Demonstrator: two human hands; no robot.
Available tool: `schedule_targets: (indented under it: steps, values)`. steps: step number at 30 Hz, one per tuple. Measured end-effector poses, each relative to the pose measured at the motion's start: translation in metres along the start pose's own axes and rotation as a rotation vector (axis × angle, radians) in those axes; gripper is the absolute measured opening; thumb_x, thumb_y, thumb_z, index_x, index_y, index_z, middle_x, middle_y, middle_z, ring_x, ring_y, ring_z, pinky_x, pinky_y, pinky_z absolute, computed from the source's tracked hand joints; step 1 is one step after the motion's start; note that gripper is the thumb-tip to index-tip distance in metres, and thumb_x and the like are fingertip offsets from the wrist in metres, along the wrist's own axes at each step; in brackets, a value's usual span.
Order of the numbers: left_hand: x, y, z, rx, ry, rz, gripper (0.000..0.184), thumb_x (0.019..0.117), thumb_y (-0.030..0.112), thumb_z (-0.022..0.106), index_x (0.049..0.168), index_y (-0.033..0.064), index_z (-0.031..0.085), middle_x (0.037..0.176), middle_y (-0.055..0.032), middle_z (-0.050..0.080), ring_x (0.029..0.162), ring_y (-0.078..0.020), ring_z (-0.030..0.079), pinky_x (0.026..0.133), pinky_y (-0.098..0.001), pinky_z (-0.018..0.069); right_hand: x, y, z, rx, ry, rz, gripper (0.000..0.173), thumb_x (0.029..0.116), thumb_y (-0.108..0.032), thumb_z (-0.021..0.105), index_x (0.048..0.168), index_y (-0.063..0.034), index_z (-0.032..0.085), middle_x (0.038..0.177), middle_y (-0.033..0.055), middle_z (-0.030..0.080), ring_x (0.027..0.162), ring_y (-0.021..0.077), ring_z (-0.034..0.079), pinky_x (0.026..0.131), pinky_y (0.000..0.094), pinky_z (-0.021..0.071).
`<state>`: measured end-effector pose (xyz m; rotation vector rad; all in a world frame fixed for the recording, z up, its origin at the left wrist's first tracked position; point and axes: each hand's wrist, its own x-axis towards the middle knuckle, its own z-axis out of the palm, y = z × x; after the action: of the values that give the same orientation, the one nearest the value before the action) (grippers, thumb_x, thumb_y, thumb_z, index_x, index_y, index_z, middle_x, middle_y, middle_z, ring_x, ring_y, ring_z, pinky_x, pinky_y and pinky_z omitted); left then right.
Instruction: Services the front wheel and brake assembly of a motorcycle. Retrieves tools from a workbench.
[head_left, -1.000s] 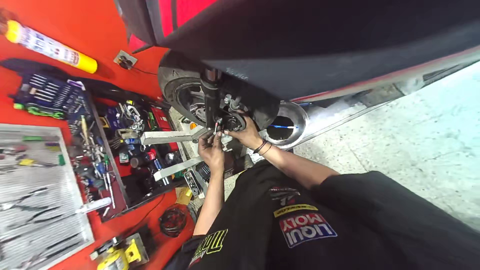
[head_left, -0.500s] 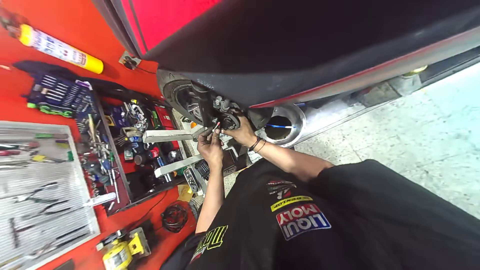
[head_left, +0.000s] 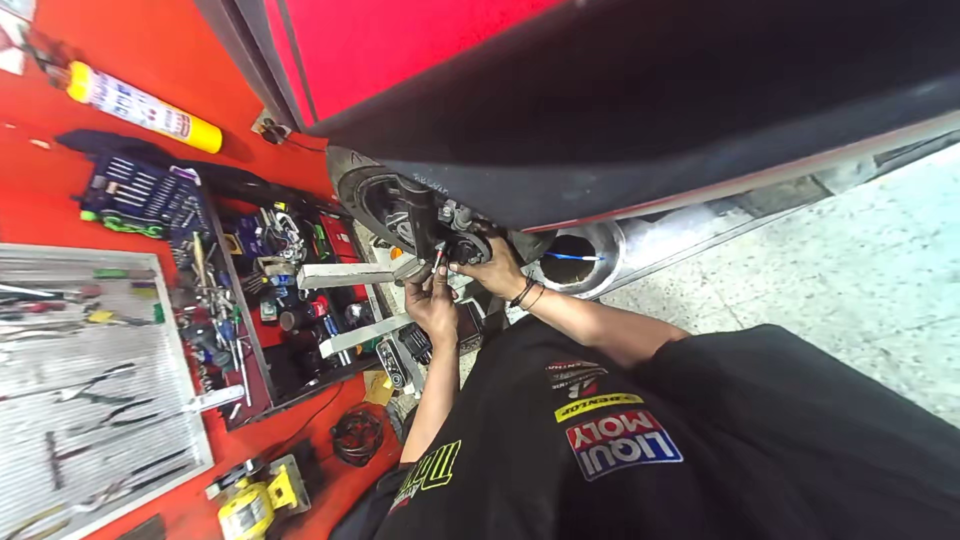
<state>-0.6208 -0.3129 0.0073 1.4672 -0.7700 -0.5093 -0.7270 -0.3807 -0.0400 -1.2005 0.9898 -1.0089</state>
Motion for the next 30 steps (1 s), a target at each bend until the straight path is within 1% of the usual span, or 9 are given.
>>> schedule_targets:
  steps: [6,10,13,16,18,20,24,27,30]
  values:
    - [0.008,0.001,0.005,0.081,-0.017,0.031,0.025,0.0848,-0.005,0.079,0.106,-0.0097,0.067,0.084,-0.0159,0.072,0.052,-0.0151,0.062,0.044,-0.0276,0.0537,0.0,-0.003,0.0,-0.011,-0.006,0.001,0.081,0.0683,-0.027,0.094,0.139,-0.01,0.058,0.133,0.0056,0.065,0.125,0.0108,0.06,0.109,0.0325,0.0494]
    - [0.021,-0.005,-0.001,0.242,-0.081,0.229,0.026,0.0797,0.0,0.085,0.103,-0.0053,0.075,0.091,-0.012,0.075,0.069,-0.0145,0.069,0.065,-0.0289,0.0616,0.001,-0.005,0.0,-0.034,-0.012,0.035,0.079,0.0695,-0.028,0.094,0.138,-0.0111,0.06,0.132,0.0044,0.066,0.124,0.0101,0.061,0.108,0.0328,0.0505]
    - [0.026,-0.007,-0.002,0.33,-0.098,0.381,0.023,0.0778,0.002,0.087,0.099,-0.0016,0.078,0.093,-0.0112,0.073,0.081,-0.0162,0.071,0.068,-0.0277,0.0628,-0.001,-0.002,0.001,-0.032,-0.013,0.027,0.081,0.0701,-0.027,0.093,0.141,-0.0116,0.057,0.136,0.0054,0.063,0.128,0.0112,0.058,0.111,0.0332,0.0483]
    - [0.027,-0.012,-0.001,0.369,-0.09,0.479,0.025,0.0775,0.002,0.087,0.1,-0.0021,0.078,0.093,-0.011,0.072,0.081,-0.0149,0.071,0.066,-0.026,0.0621,0.0,-0.001,0.001,-0.021,-0.01,0.0,0.081,0.0702,-0.026,0.093,0.141,-0.0125,0.057,0.135,0.0043,0.064,0.126,0.0102,0.059,0.11,0.0329,0.049]
    - [0.025,-0.012,-0.002,0.406,-0.066,0.426,0.031,0.077,0.006,0.089,0.103,-0.0032,0.074,0.09,-0.0094,0.073,0.073,-0.0124,0.069,0.063,-0.0269,0.0604,-0.001,0.0,0.001,-0.013,-0.013,0.014,0.082,0.0699,-0.026,0.093,0.142,-0.0125,0.056,0.137,0.0048,0.063,0.128,0.0109,0.058,0.111,0.0334,0.0477]
    - [0.022,-0.001,-0.003,0.462,-0.086,0.224,0.034,0.0796,0.015,0.089,0.101,0.0011,0.066,0.085,-0.0046,0.073,0.071,-0.0107,0.07,0.067,-0.0286,0.0619,-0.002,-0.002,0.0,-0.021,-0.018,0.022,0.083,0.0702,-0.026,0.093,0.143,-0.0114,0.056,0.138,0.0059,0.063,0.129,0.0115,0.057,0.112,0.0334,0.047]
    - [0.028,0.015,-0.007,0.453,-0.279,0.009,0.024,0.0987,0.027,0.07,0.095,0.0033,0.072,0.075,-0.0031,0.069,0.06,-0.0104,0.062,0.058,-0.028,0.0549,-0.001,-0.006,-0.002,-0.054,-0.025,0.02,0.081,0.0712,-0.029,0.092,0.142,-0.0109,0.057,0.137,0.0057,0.064,0.129,0.0111,0.058,0.112,0.0327,0.0465]
    - [0.032,0.018,-0.01,0.57,-0.325,0.162,0.02,0.102,0.022,0.064,0.096,0.006,0.074,0.08,-0.0003,0.074,0.072,-0.0063,0.07,0.071,-0.0269,0.0608,0.0,-0.002,0.0,-0.04,-0.025,0.019,0.083,0.071,-0.029,0.092,0.144,-0.0113,0.055,0.138,0.006,0.063,0.129,0.0114,0.058,0.112,0.0331,0.0472]
    - [0.034,0.011,-0.013,0.812,-0.28,0.466,0.021,0.0985,0.026,0.069,0.098,0.0068,0.077,0.084,-0.0009,0.075,0.073,-0.0065,0.07,0.071,-0.0272,0.0599,0.001,-0.003,-0.002,-0.033,-0.019,0.035,0.086,0.0702,-0.029,0.093,0.145,-0.0116,0.054,0.139,0.0062,0.062,0.131,0.0109,0.056,0.113,0.0328,0.0459]
